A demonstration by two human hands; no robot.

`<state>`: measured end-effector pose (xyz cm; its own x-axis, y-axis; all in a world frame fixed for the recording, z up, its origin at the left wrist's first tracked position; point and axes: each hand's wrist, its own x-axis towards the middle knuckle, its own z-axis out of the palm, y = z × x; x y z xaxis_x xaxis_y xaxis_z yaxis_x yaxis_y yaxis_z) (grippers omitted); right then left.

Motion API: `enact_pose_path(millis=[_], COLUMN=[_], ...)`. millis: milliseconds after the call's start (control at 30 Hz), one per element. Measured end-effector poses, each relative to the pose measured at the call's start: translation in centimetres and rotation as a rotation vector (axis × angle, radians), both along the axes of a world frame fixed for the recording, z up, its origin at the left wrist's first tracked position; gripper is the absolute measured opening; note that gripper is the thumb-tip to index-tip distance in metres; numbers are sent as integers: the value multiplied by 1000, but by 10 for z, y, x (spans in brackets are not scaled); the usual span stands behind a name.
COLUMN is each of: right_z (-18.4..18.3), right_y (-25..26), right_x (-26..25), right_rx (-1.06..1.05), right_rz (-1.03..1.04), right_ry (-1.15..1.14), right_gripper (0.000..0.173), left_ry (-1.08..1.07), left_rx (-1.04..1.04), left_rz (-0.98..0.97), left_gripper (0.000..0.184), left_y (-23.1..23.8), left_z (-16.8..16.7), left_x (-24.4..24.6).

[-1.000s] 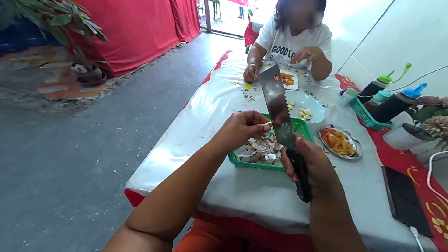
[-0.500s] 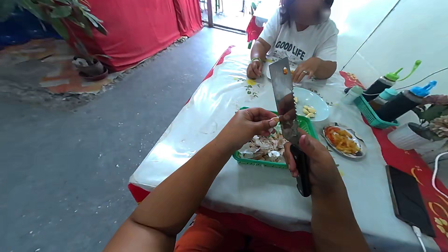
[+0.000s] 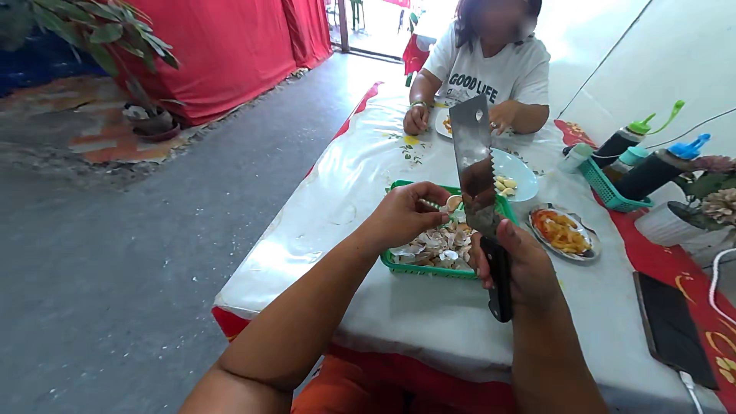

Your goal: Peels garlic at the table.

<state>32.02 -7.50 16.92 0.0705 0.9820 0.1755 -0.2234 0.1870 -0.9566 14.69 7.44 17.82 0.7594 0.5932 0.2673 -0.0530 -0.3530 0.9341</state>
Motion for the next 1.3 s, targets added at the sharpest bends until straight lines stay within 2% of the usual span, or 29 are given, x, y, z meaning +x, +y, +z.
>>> enact_pose_path(millis=[100,233,367,667,1000,1100,1167,1200,1300], right_z=[-1,-2,-1,0,1,1,0,-1,-3], right_y=[1,5,6,6,6,5,4,5,5], right_x=[-1,-5,-7,-9,-17,-18,-15,-12,-6], right_rx=[4,-24,-29,-2,19,14,11,14,50], right_rz=[3,2,6,-45,-77,-66,-38,-15,59], right_ry=[-24,-66,-106,-183,-158,-114,-85,-71,-12], right_gripper=[59,54,51,62,64,58,54,56,62], left_ry=[-69,-117,-128,-195,-254,-257,-234,-209,-183], left_rx=[-52,-149,-187,-147,217,275,222,128,-292], left_rz=[-88,-29,2,85,227,232,200,160,30], left_gripper=[37,24,19,24,25,26,26,25,19], left_y=[2,-1,-5,-11,-15,-14,-13,-12,-11], left_z=[-2,0,2,-2,-11,-13,-11,-8,5], left_x=[0,3,2,7,10,9,8,6,2])
